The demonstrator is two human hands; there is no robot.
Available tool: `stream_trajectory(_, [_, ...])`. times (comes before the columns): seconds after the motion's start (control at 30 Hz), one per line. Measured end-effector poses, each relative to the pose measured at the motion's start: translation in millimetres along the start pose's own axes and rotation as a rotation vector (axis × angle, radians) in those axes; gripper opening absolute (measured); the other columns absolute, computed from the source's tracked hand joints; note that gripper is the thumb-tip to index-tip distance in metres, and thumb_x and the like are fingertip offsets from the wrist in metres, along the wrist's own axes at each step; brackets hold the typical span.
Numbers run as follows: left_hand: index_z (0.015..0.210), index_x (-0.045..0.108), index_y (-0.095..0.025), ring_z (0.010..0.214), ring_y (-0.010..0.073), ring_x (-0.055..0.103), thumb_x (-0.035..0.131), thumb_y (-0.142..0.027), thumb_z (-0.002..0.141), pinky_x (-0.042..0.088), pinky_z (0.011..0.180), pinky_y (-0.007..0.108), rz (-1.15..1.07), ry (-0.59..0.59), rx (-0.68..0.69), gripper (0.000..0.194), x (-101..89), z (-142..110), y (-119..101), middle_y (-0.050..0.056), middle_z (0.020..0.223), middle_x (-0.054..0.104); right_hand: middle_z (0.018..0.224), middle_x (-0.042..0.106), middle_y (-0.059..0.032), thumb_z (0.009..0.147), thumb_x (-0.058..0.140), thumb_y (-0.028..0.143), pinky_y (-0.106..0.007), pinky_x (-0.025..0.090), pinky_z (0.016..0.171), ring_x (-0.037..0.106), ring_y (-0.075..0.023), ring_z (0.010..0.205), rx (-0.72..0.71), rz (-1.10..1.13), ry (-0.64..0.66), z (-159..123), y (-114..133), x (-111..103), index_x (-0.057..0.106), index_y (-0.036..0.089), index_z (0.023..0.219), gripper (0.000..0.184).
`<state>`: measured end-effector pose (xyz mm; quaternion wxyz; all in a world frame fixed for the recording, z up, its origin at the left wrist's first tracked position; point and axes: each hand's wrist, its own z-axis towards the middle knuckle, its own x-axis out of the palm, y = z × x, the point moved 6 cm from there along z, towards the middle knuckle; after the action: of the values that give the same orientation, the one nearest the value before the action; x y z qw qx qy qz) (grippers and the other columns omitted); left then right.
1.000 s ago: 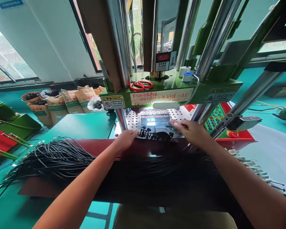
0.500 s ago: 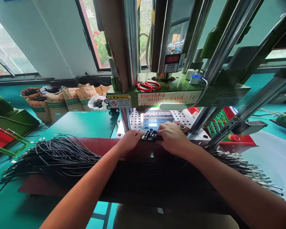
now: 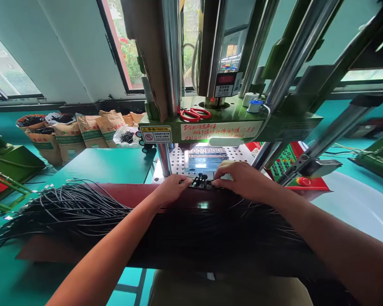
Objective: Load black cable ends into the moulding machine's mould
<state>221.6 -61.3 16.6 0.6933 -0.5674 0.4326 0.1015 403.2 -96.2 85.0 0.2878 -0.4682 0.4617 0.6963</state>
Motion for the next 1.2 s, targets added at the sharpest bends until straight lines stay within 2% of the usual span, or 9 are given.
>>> stream_trajectory(0.13, [0.059,0.041,-0.019,0.06,0.0124,0.035,0.041,-0.05,0.087,0.021,0.056,0.027,-0.007,0.017,-0.025,0.042,-0.7,1,1,-0.004,0.058,0.037,0.104,0.07,-0.0028,0.09,0.05,0.043,-0.034,0.046,0.082,0.063,-0.0226,0.096,0.087,0.279,-0.15,-14,-18,-9,0.069,0.023,0.102,0.029])
stream_trajectory(0.23, [0.059,0.038,-0.019,0.058,0.0119,0.031,0.042,-0.051,0.086,0.019,0.056,0.027,-0.026,0.024,-0.061,0.042,1.0,2,5,-0.005,0.057,0.032,0.108,0.07,-0.0049,0.088,0.051,0.036,-0.036,0.046,0.088,0.062,-0.0242,0.1,0.182,0.339,-0.198,-27,-46,-6,0.069,0.022,0.101,0.026])
stream_trajectory(0.33, [0.061,0.04,-0.02,0.056,0.0117,0.029,0.042,-0.052,0.085,0.019,0.055,0.027,-0.058,0.027,-0.111,0.041,3.2,1,10,-0.005,0.058,0.031,0.107,0.068,-0.0058,0.074,0.062,0.023,-0.036,0.047,0.086,0.062,-0.0242,0.099,0.23,0.385,-0.026,-34,-70,14,0.066,0.02,0.106,0.033])
stream_trajectory(0.4, [0.061,0.041,-0.02,0.056,0.0116,0.029,0.042,-0.053,0.084,0.019,0.054,0.027,-0.08,0.038,-0.141,0.041,4.5,1,12,-0.005,0.058,0.032,0.093,0.07,-0.0035,0.068,0.068,0.024,-0.034,0.048,0.078,0.063,-0.0228,0.088,0.249,0.468,0.084,-34,-78,31,0.066,0.019,0.105,0.038])
stream_trajectory(0.57, [0.059,0.034,-0.021,0.047,0.0103,0.024,0.043,-0.056,0.083,0.015,0.048,0.027,-0.14,0.086,-0.237,0.043,8.3,-1,18,-0.006,0.052,0.027,0.071,0.065,0.0012,0.068,0.07,0.042,-0.029,0.043,0.064,0.058,-0.0183,0.069,0.255,0.54,0.085,-25,-83,53,0.068,0.018,0.077,0.026])
stream_trajectory(0.73, [0.062,0.033,-0.022,0.043,0.0087,0.021,0.045,-0.06,0.081,0.014,0.043,0.026,-0.227,0.13,-0.309,0.044,14.0,-2,25,-0.007,0.052,0.027,0.062,0.06,0.0018,0.067,0.071,0.044,-0.029,0.036,0.061,0.053,-0.0173,0.064,0.256,0.466,0.001,-22,-92,55,0.065,0.018,0.067,0.026])
stream_trajectory(0.9, [0.061,0.032,-0.022,0.043,0.0071,0.018,0.049,-0.066,0.076,0.011,0.042,0.024,-0.288,0.146,-0.343,0.05,16.3,-1,26,-0.008,0.051,0.025,0.063,0.062,0.0014,0.067,0.072,0.037,-0.031,0.035,0.065,0.055,-0.0195,0.067,0.238,0.414,-0.108,-22,-93,49,0.068,0.02,0.071,0.018])
stream_trajectory(1.07, [0.062,0.032,-0.022,0.042,0.006,0.017,0.053,-0.069,0.073,0.009,0.041,0.023,-0.324,0.167,-0.37,0.053,17.6,-1,26,-0.008,0.051,0.025,0.067,0.067,-0.0015,0.08,0.057,0.044,-0.032,0.044,0.064,0.062,-0.0194,0.064,0.263,0.538,-0.169,-25,-95,46,0.062,0.02,0.075,0.025])
stream_trajectory(1.2, [0.064,0.032,-0.022,0.043,0.0056,0.016,0.054,-0.071,0.071,0.009,0.041,0.022,-0.349,0.171,-0.388,0.054,17.6,-1,25,-0.009,0.051,0.024,0.065,0.065,-0.0009,0.077,0.062,0.045,-0.032,0.046,0.064,0.061,-0.0184,0.063,0.259,0.627,-0.167,-26,-96,48,0.061,0.019,0.075,0.026])
